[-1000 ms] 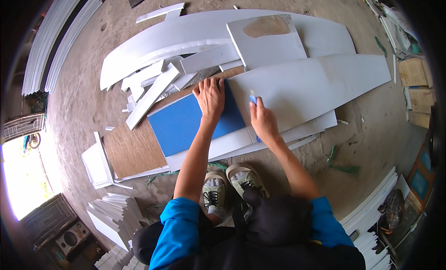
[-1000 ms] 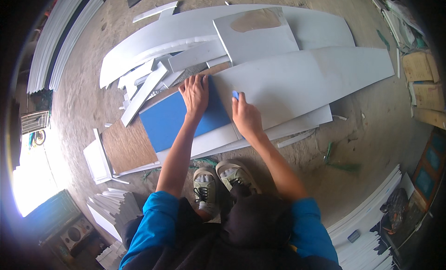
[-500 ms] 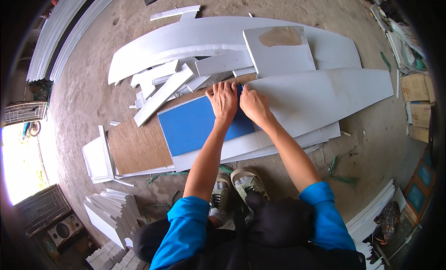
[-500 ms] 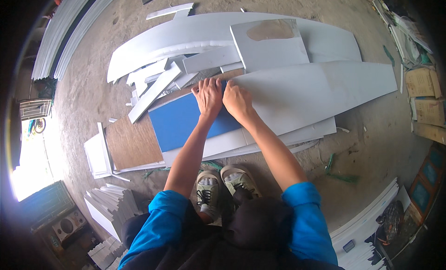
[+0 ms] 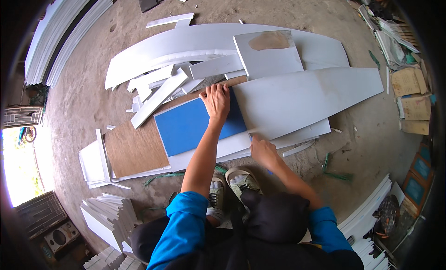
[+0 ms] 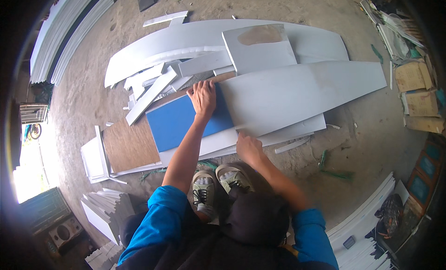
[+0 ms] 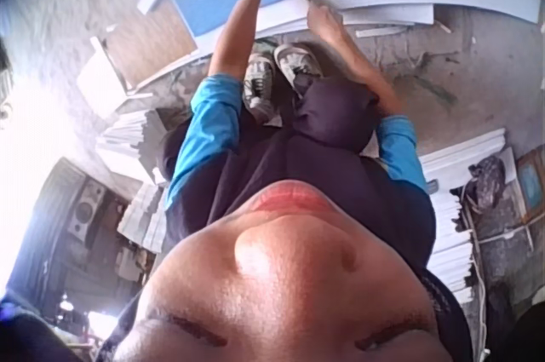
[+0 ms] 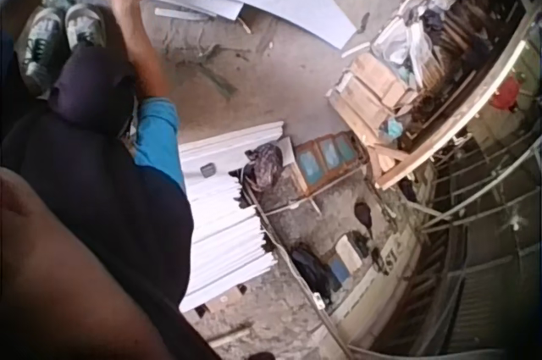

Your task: The person sits on the floor and uses a utility knife to cut a blue rectangular sheet and several white rectangular sheets. They align the sheets, score the material with the knife, and snap the pieces apart to separate them.

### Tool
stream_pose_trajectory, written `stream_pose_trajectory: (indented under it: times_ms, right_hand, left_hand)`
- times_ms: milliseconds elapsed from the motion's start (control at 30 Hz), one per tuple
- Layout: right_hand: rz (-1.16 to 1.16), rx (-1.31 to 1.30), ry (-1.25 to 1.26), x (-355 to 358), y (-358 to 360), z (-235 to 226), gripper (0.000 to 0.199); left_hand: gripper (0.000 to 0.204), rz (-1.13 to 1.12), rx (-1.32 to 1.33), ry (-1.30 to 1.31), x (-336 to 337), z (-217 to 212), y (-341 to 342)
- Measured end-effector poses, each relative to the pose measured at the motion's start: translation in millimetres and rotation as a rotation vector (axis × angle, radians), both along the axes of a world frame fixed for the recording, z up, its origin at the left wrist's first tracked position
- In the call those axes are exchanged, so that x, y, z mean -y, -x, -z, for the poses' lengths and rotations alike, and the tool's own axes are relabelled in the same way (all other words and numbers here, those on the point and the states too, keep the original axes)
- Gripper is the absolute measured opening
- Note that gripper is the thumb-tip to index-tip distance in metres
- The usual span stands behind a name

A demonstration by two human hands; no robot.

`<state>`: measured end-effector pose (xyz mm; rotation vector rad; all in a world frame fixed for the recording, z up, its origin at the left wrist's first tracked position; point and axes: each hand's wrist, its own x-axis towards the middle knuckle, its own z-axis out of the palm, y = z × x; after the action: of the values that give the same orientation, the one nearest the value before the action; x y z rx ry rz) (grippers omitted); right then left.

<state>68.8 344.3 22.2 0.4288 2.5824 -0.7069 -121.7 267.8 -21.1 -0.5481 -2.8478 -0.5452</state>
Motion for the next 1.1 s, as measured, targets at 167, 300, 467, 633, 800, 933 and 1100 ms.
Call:
stream_pose_trajectory:
  times_ms: [167, 300, 467, 633, 800, 933, 1100]
  right_hand:
    - [0.018, -0.111, -0.026, -15, 15, -26, 0.019]
    - [0.084, -0.305, -0.113, -25, 71, -29, 0.019]
    - [0.063, -0.405, -0.191, -22, 118, 3, 0.024]
    - [0.023, -0.462, -0.229, -10, 130, 15, 0.023]
    - [0.048, -0.397, -0.153, -13, 141, 20, 0.017]
    - [-0.07, -0.308, -0.166, -20, 142, 22, 0.016]
    - [0.002, -0.174, -0.012, -13, 66, 33, 0.021]
  left_hand:
    - [0.031, -0.012, 0.045, -0.029, 1, -4, 1]
    - [0.03, -0.005, 0.036, -0.082, 1, -5, 2]
    - [0.029, 0.012, -0.056, -0.156, -2, 1, 5]
    - [0.028, 0.012, -0.018, -0.106, 3, 2, 6]
    - [0.027, 0.018, -0.05, -0.109, 1, 0, 4]
    - [0.027, 0.01, -0.085, -0.127, -1, 0, 3]
    - [0.03, -0.013, -0.085, -0.103, 1, 2, 2]
